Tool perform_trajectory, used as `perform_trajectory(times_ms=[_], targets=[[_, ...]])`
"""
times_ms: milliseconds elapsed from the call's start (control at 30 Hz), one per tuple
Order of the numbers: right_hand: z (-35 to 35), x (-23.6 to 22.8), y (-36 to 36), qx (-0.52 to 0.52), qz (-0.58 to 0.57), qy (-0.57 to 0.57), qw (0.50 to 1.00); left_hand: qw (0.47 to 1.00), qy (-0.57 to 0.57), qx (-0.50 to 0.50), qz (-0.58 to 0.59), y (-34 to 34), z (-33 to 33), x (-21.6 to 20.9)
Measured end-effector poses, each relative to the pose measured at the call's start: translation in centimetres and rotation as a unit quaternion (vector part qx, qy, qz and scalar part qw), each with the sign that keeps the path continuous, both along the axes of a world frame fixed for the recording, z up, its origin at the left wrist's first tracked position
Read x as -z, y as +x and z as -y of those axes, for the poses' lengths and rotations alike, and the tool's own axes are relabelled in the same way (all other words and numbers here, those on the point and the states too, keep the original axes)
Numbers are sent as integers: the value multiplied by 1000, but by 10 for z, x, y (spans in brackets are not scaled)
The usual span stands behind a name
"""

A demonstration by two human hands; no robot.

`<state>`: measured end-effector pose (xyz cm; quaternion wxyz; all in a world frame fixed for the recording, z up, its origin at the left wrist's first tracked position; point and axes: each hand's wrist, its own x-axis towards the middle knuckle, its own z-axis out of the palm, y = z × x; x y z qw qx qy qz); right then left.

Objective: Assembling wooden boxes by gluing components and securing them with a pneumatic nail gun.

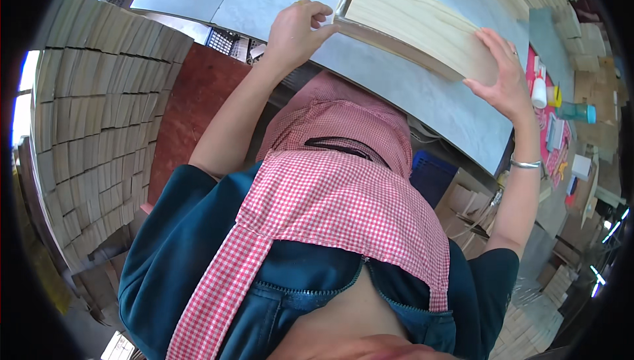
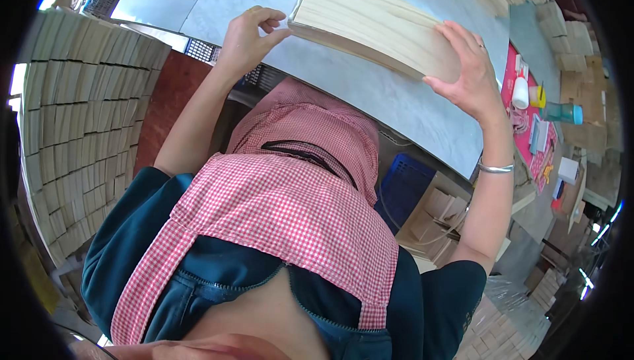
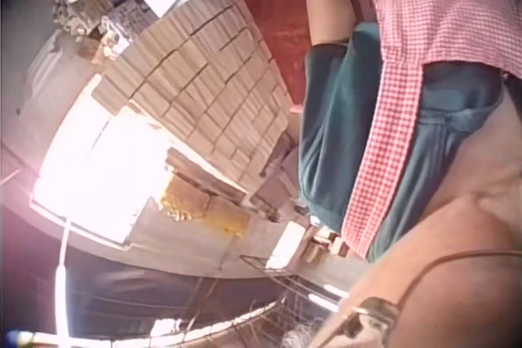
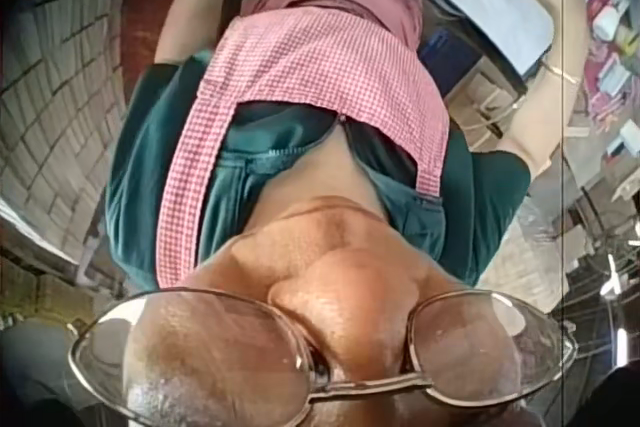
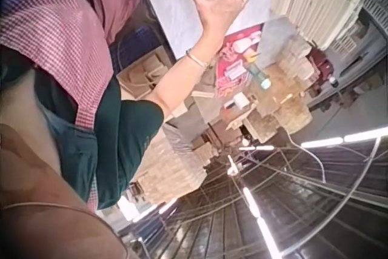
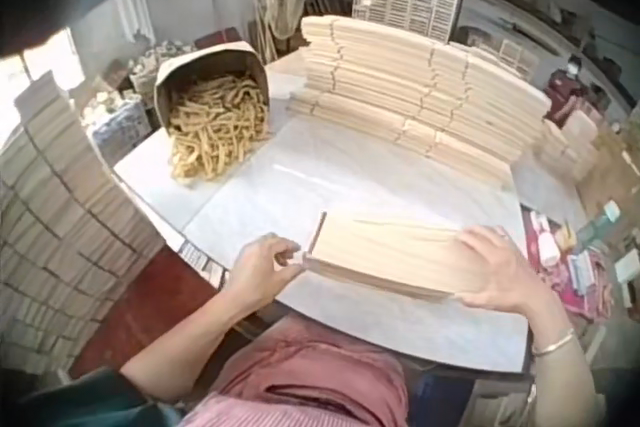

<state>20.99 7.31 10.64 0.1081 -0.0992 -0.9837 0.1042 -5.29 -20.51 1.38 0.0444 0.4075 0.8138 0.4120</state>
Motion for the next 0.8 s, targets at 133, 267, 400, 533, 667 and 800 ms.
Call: perform_trajectory(times_ms=[133, 267, 400, 533, 667, 800], targets=[[-7, 9, -14, -15, 2, 11, 1000, 1000, -12, -8, -6, -2, -9, 3], [-12, 17, -26, -17, 5, 32, 999, 1000, -20, -21, -13, -3, -17, 5], [-24, 24, -31, -40, 8, 26, 999, 999, -3, -26, -26, -4, -17, 7], [-27, 29, -35, -45, 21, 24, 998, 997, -20, -19, -70, -3, -16, 6], [-31, 40, -33, -37, 34, 12, 999, 993, -37, -7, -116, 0, -18, 2], [-30, 47, -32, -28, 43, 5, 999, 987, -50, 0, -151, 1, -18, 1]])
